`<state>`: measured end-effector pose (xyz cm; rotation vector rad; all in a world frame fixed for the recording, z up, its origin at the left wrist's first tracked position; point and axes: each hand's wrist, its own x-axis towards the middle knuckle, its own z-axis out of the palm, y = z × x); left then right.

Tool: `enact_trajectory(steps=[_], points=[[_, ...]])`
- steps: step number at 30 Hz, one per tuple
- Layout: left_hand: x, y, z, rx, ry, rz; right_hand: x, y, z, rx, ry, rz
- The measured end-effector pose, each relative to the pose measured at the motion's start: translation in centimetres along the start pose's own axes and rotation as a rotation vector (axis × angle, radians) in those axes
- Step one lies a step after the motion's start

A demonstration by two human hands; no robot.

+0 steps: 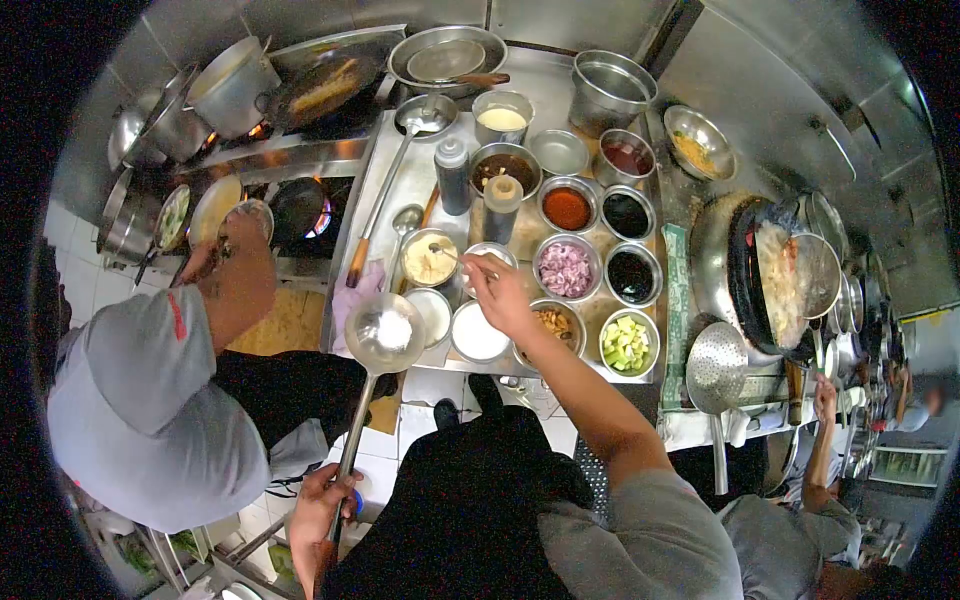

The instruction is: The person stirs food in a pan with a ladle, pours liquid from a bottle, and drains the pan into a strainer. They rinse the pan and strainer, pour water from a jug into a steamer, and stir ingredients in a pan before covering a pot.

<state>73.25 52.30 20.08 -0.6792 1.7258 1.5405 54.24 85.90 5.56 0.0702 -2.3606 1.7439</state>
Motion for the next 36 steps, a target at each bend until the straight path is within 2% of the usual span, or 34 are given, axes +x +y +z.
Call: enact_trajectory(steps=[2,4,5,7,8,9,11,12,17,23,26,27,29,31,34,36], points=[[0.0,0.2,0.3,0.024,0.0,0.001,1.3,2.4,1.0,-0.084,0.015,-0.002],[-0.2,0.5,0.5,0.049,0.005,0.0,1.9,3.7,2.0,-0.237,-0.025,-0.143],[-0.3,0.6,0.7,0.025,0.007,0.003,1.7,3.9,2.5,-0.233,-0.026,-0.141],[-0.5,0.9,0.8,0.0,0.01,0.001,0.7,4.6,3.5,0.207,-0.017,0.256],[-0.5,1.2,0.9,0.026,-0.001,0.016,0.6,5.3,3.8,0.361,0.036,0.245],[-0.4,1.3,0.9,0.052,-0.012,0.033,0.5,5.8,3.5,0.361,0.033,0.246],[0.1,1.1,0.8,0.056,-0.005,0.026,0.6,5.2,2.1,0.588,0.091,0.403],[0.4,1.1,0.8,0.064,0.001,0.021,0.6,4.8,1.5,0.604,0.114,0.478],[1.5,2.6,1.3,0.086,-0.008,0.041,1.2,1.9,-1.4,0.591,0.115,0.485],[3.4,3.7,1.1,0.07,-0.069,0.076,0.4,-3.9,-2.8,0.605,-0.027,0.372],[3.5,4.1,1.1,0.032,-0.079,0.074,0.9,-3.5,-1.9,-0.073,-0.014,0.01],[3.2,4.4,1.1,0.062,-0.073,0.081,1.4,-2.2,-1.6,-0.074,-0.009,0.011],[3.1,4.3,1.0,0.094,-0.06,0.085,2.1,2.1,0.2,-0.314,-0.068,-0.214],[3.0,3.5,0.9,-0.027,-0.046,0.034,2.0,4.1,2.0,-0.307,-0.06,-0.189],[2.8,3.5,0.8,-0.03,-0.025,0.021,1.6,5.6,3.7,0.267,0.015,0.24],[2.9,3.1,0.5,-0.019,-0.031,0.033,1.9,5.7,2.8,0.352,0.051,0.309]])
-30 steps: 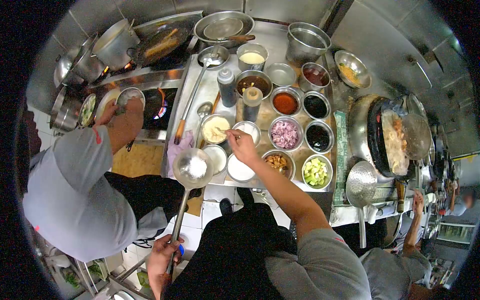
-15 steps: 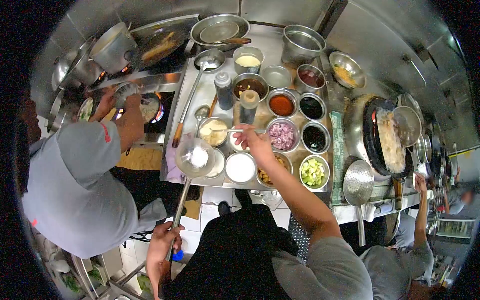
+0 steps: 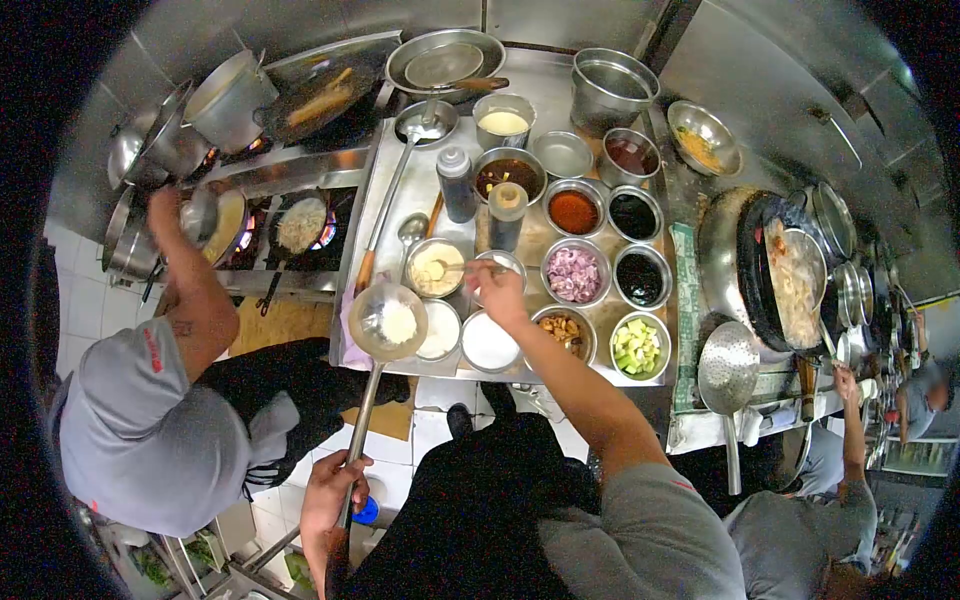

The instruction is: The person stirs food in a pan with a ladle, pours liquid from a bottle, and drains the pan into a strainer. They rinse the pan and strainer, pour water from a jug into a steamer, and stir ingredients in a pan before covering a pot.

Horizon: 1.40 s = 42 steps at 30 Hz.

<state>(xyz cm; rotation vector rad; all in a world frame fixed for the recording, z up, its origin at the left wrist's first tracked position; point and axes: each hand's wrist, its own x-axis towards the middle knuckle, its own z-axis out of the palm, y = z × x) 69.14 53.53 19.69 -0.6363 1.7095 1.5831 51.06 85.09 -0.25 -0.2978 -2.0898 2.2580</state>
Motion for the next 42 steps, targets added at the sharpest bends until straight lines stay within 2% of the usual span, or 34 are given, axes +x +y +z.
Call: enact_trajectory(steps=[2,7,9,10,11,13,15,17,18,19,21,23,25,26,28,29,31,35,37,42], points=[[0.1,0.3,0.0,0.029,-0.005,0.013,-0.2,-2.5,-1.2,0.118,0.018,0.11],[1.3,1.5,0.3,0.078,0.001,0.03,-1.9,-9.0,-2.2,0.222,-0.042,0.086],[2.2,2.0,0.3,0.076,-0.031,0.078,-3.0,-11.7,-2.3,0.165,-0.145,0.039],[2.5,2.2,0.4,0.046,-0.05,0.09,-3.4,-11.8,-2.8,0.047,-0.118,-0.088],[2.6,2.5,0.4,0.05,-0.061,0.092,-4.0,-11.9,-3.4,0.042,-0.109,-0.091],[2.4,3.2,0.5,0.042,-0.069,0.094,-5.4,-12.1,-5.2,-0.367,0.033,-0.31],[2.0,3.2,0.4,0.084,-0.06,0.112,-5.6,-8.7,-7.5,-0.41,0.039,-0.299],[1.6,2.9,0.2,0.075,-0.062,0.095,-6.9,-6.3,-8.4,-0.569,0.124,-0.403],[1.5,2.6,0.0,0.065,-0.069,0.09,-7.7,-5.2,-8.2,-0.365,0.121,-0.173],[1.2,2.6,0.0,0.072,-0.07,0.083,-7.9,-4.4,-7.9,-0.361,0.126,-0.166],[0.5,2.8,-0.1,0.075,-0.062,0.061,-8.1,-3.2,-7.6,-0.132,0.169,-0.114],[0.2,2.2,-0.6,0.083,-0.059,0.067,-8.8,-4.8,-7.3,-0.246,0.237,-0.12],[-0.1,1.7,-1.0,0.088,-0.062,0.075,-9.1,-6.4,-7.7,-0.521,0.163,-0.348],[-0.3,1.4,-1.2,0.101,-0.048,0.099,-9.7,-6.7,-8.1,-0.524,0.166,-0.342],[-0.5,0.8,-1.7,0.089,-0.025,0.116,-10.5,-7.3,-8.7,-0.513,0.077,-0.558],[-0.7,0.5,-2.0,0.086,-0.026,0.118,-11.4,-7.4,-9.0,-0.516,0.075,-0.561],[-0.9,-0.1,-2.5,0.061,-0.022,0.131,-14.3,-7.2,-9.1,-0.408,0.012,-0.237],[-1.0,-0.7,-3.3,0.093,-0.053,0.124,-17.1,-2.2,-9.2,-0.381,0.074,-0.115],[-1.0,-0.8,-3.5,0.098,-0.089,0.109,-17.8,-0.5,-7.7,-0.056,0.135,0.062],[-1.3,-0.7,-3.4,0.097,-0.111,0.054,-18.5,0.7,-7.4,0.131,0.266,0.079]])
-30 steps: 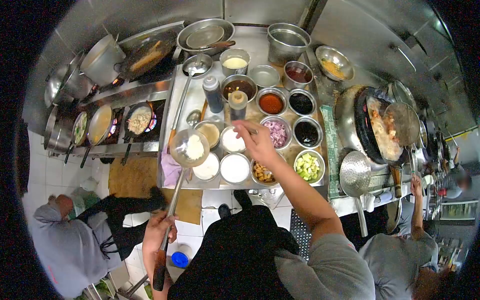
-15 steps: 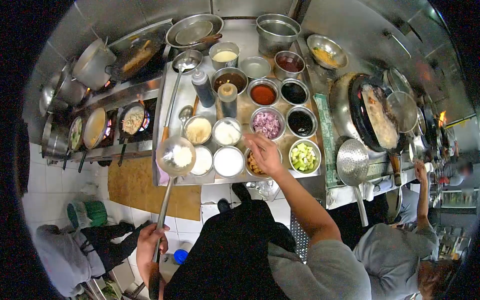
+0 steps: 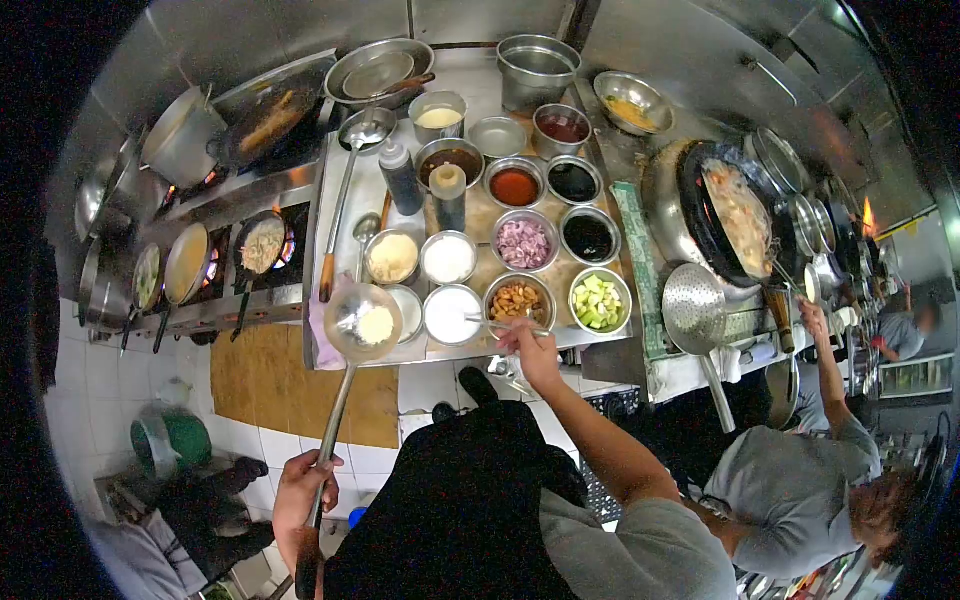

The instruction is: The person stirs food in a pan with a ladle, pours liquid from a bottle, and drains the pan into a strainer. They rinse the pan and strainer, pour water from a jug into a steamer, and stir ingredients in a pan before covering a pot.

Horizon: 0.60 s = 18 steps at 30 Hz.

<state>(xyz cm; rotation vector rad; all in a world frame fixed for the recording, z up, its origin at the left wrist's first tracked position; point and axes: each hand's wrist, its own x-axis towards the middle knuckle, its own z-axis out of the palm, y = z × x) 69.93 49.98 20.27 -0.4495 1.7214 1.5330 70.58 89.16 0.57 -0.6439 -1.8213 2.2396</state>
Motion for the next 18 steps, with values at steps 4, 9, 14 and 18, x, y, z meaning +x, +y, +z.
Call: enact_trajectory(steps=[4,9,14,18], points=[[0.6,0.2,0.6,0.054,-0.057,0.002,-0.8,-5.4,1.0,0.023,0.026,0.007],[2.3,0.1,1.1,0.032,-0.178,0.003,-1.9,-8.6,3.7,-0.011,-0.079,-0.073],[1.6,0.0,0.8,0.09,-0.157,0.035,-1.1,-4.7,2.7,-0.572,-0.069,-0.443],[0.6,-0.6,0.0,0.104,-0.106,0.02,-1.9,-0.1,3.2,-0.185,-0.016,-0.124]])
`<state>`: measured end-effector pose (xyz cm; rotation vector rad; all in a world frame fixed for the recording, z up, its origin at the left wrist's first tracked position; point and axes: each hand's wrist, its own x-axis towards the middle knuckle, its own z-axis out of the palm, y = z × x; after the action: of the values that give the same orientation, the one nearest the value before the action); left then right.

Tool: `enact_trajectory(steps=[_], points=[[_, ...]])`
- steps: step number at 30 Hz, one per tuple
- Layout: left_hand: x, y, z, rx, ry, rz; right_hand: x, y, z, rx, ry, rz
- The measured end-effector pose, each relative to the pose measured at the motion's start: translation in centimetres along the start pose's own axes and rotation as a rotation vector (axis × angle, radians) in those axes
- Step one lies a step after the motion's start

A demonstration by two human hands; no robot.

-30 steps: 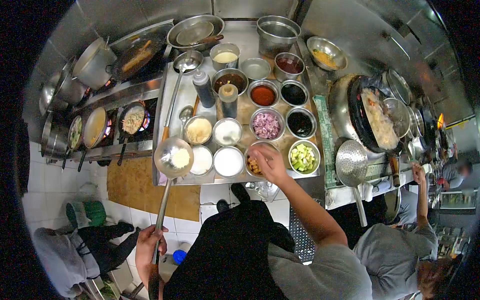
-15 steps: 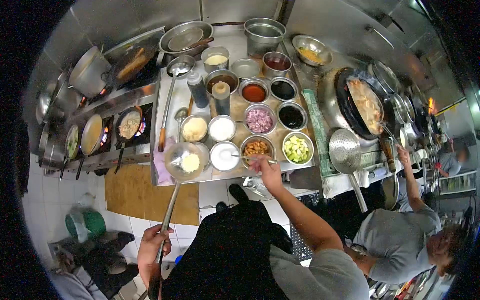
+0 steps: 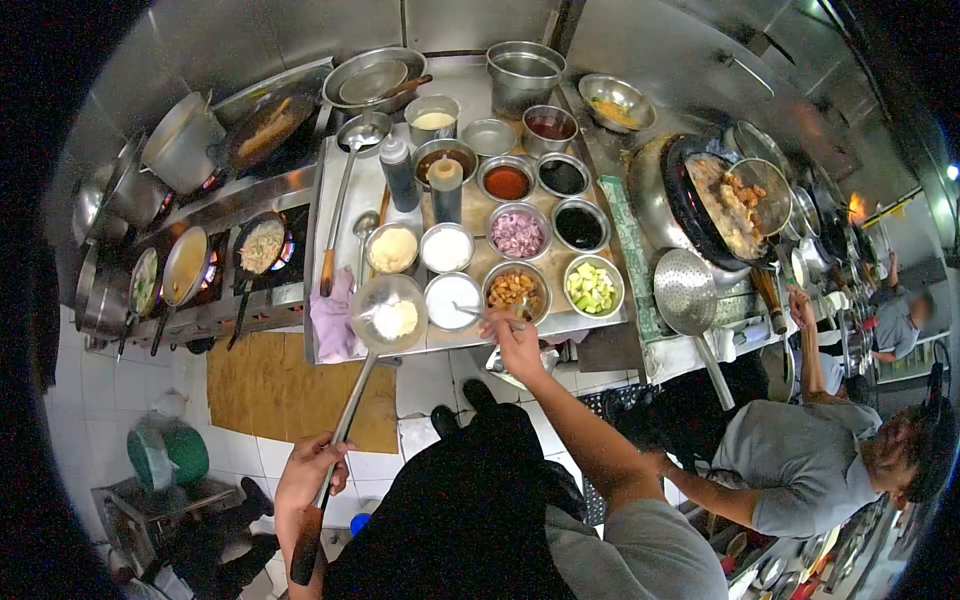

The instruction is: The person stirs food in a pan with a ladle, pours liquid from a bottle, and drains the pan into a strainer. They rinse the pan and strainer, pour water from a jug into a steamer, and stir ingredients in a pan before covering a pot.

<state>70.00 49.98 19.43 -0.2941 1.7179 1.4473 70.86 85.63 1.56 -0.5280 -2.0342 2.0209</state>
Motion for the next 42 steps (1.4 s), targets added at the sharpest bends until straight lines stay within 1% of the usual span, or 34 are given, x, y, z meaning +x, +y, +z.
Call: enact_trajectory(steps=[1,3,5,9,11,12,13,15,16,17,18,19,20,22,23,25,26,27,29,31,33,34,35,37,39,41,42], points=[[-0.2,0.1,0.0,0.002,0.015,0.004,0.0,0.3,-0.1,0.003,-0.004,-0.004],[-0.4,-0.2,0.0,-0.003,-0.002,0.012,0.1,0.8,-0.4,0.205,0.121,0.104],[-0.8,-0.3,0.6,-0.004,0.054,0.001,0.4,-0.3,-1.1,0.234,0.117,0.089],[-0.6,-0.8,1.8,0.002,0.048,0.049,1.1,-4.3,-2.3,0.206,0.014,0.05],[-0.1,-0.9,3.0,-0.078,0.024,0.047,1.3,-6.8,-2.3,0.285,-0.031,0.12],[0.0,-0.7,3.5,-0.099,-0.012,0.052,1.5,-7.4,-2.6,0.337,-0.115,0.108],[0.4,-0.7,4.1,-0.113,0.0,0.056,1.4,-8.5,-2.8,0.332,-0.133,0.108],[0.9,-1.6,5.0,-0.188,-0.035,0.069,1.2,-10.5,-2.6,-0.146,-0.168,-0.236],[1.1,-2.4,5.5,-0.244,-0.007,0.057,2.8,-7.5,-3.4,-0.337,-0.135,-0.45],[0.6,-2.5,6.0,-0.27,-0.013,0.061,3.0,-7.3,-3.4,-0.317,-0.156,-0.397],[0.1,-2.7,6.5,-0.311,-0.031,0.094,3.4,-6.9,-3.7,-0.473,-0.199,-0.51],[-0.5,-3.2,6.7,-0.349,-0.055,0.125,4.1,-3.8,-3.7,-0.425,-0.215,-0.439],[-1.3,-3.8,6.5,-0.379,-0.003,0.143,3.9,-3.2,-3.6,-0.546,-0.245,-0.549],[-2.6,-5.2,6.6,-0.473,-0.045,0.155,4.0,1.4,-3.5,-0.227,-0.315,-0.176],[-3.4,-6.0,6.5,-0.492,-0.022,0.166,3.8,1.5,-3.5,-0.226,-0.345,-0.185],[-5.2,-7.7,5.6,-0.539,0.057,0.176,3.6,1.1,-3.0,0.036,-0.266,0.121],[-6.0,-8.5,5.1,-0.547,0.072,0.186,3.1,0.2,-2.6,0.091,-0.225,0.161],[-6.7,-9.4,4.6,-0.572,0.127,0.193,3.0,0.3,-2.4,0.092,-0.244,0.151],[-7.8,-10.9,3.4,-0.628,0.234,0.204,2.5,0.8,-3.4,0.155,-0.207,0.449],[-8.3,-12.2,2.1,-0.667,0.287,0.227,1.9,0.6,-4.1,0.199,-0.201,0.59],[-8.0,-14.2,-0.2,-0.677,0.403,0.259,0.3,-0.3,-4.8,0.043,-0.379,0.745],[-7.8,-14.7,-1.5,-0.683,0.418,0.273,-1.2,-1.2,-3.5,-0.023,-0.445,0.774],[-7.6,-15.1,-2.8,-0.701,0.476,0.291,-2.9,-2.0,-1.3,-0.09,-0.509,0.801],[-6.9,-15.6,-5.9,-0.724,0.57,0.302,-6.8,-2.4,5.4,-0.147,-0.857,0.657],[-4.9,-16.5,-9.3,-0.767,0.668,0.342,-11.2,-6.9,15.4,-0.089,-1.37,0.463],[-3.0,-16.6,-12.8,-0.719,0.761,0.368,-15.4,-9.7,25.2,0.126,-1.314,0.839],[-2.0,-16.7,-14.7,-0.673,0.762,0.421,-16.7,-9.8,29.3,0.179,-1.312,0.849]])
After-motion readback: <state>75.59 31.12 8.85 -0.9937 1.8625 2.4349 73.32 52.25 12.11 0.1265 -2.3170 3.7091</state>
